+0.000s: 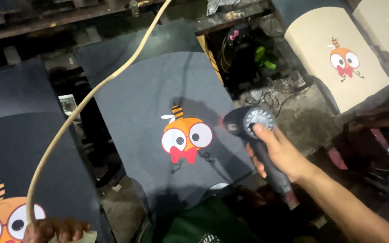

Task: Using a handheld heat gun to dry screen-printed designs on a series of t-shirts laid out on a production line.

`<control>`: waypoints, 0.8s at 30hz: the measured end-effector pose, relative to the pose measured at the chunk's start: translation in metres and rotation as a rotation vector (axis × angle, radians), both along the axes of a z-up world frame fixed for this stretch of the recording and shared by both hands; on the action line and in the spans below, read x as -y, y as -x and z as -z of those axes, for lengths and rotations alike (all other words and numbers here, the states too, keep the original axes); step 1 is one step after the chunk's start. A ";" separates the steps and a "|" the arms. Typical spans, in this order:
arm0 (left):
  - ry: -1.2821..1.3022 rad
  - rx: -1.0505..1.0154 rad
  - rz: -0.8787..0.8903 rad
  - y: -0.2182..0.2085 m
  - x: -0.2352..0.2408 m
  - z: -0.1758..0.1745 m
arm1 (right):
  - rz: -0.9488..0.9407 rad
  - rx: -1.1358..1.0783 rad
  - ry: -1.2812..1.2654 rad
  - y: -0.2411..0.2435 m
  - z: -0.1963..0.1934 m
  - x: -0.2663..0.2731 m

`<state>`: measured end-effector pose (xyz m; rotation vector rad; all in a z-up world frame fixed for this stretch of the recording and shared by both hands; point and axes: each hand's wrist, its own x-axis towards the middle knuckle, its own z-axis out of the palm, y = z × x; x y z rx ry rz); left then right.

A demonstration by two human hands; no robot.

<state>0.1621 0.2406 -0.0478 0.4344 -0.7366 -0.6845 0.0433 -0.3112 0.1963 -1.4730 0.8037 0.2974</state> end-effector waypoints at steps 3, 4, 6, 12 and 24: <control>-0.389 -0.118 -0.375 0.023 0.006 -0.035 | -0.014 -0.004 -0.013 0.007 -0.004 0.000; -0.458 -0.148 -0.474 0.029 0.015 -0.049 | -0.057 -0.066 -0.081 0.012 -0.006 0.000; -0.695 -0.278 -0.868 0.043 0.099 -0.131 | -0.131 -0.057 -0.183 0.016 -0.011 -0.007; -0.680 -0.648 -1.222 0.070 0.146 -0.177 | -0.108 0.099 0.092 -0.005 -0.001 -0.014; -0.413 -0.594 -1.121 0.080 0.131 -0.186 | -0.204 0.132 0.081 -0.040 0.000 -0.024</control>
